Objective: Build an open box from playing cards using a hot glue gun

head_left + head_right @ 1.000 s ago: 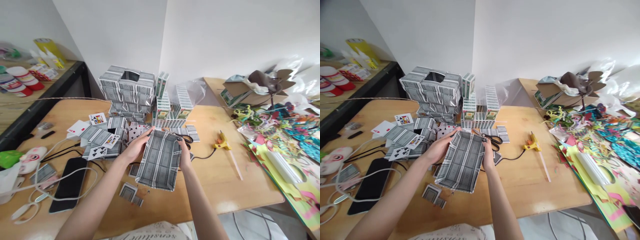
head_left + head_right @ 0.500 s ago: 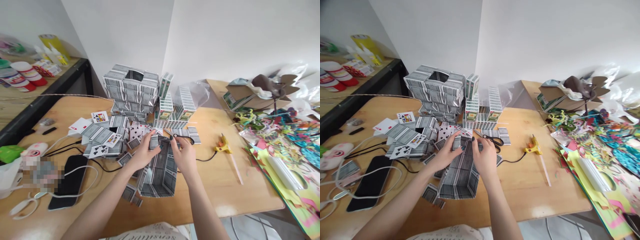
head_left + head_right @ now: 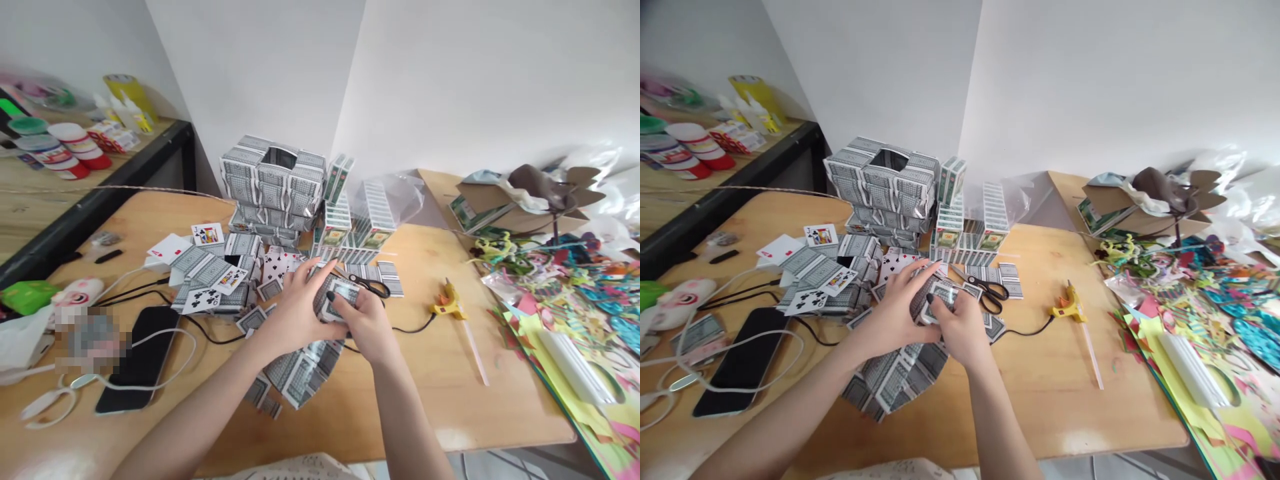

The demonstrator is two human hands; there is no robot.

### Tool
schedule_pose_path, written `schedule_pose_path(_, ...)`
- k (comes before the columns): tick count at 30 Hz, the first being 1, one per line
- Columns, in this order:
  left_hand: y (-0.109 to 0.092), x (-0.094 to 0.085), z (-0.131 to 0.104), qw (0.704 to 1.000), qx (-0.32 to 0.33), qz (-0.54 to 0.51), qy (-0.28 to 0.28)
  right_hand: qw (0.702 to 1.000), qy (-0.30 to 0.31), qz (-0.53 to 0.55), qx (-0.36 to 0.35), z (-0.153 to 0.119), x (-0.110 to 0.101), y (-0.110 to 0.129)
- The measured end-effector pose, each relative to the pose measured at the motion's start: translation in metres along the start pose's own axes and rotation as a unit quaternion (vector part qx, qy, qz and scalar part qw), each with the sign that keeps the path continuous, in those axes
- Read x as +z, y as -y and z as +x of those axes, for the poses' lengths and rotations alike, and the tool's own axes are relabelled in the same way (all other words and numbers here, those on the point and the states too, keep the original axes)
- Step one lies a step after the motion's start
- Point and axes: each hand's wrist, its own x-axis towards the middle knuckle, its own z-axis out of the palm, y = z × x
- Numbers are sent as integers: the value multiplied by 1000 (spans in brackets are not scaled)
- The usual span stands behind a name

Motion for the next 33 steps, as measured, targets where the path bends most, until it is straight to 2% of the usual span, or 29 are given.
schedule_pose_path(3,6,-14,0,996,28,-80,37,997,4,78,30,0,-10,-5)
schedule_pose_path(5,14,-14,2,992,27,-120,-3,991,9,129,44,2,-14,-10)
schedule_pose_path(9,24,4,6,983,21,-181,-24,978,12,203,37,5,-9,-21)
schedule_pose_path(13,28,20,6,974,-5,-225,-39,969,-32,243,29,5,0,-30)
schedule_pose_path(18,39,29,5,973,-24,-226,-50,959,-81,266,44,6,2,-41)
schedule_pose_path(22,46,31,8,983,-18,-174,-50,962,-87,234,112,12,-9,-46)
schedule_pose_path(24,43,28,10,991,7,-132,-33,961,-85,222,139,16,-15,-47)
schedule_pose_path(27,37,25,15,995,33,-91,23,961,-80,220,147,20,-21,-47)
schedule_pose_path(30,33,25,17,995,17,-78,62,958,-63,229,160,22,-26,-47)
schedule_pose_path(33,34,26,18,995,3,-74,72,951,-35,256,169,23,-30,-49)
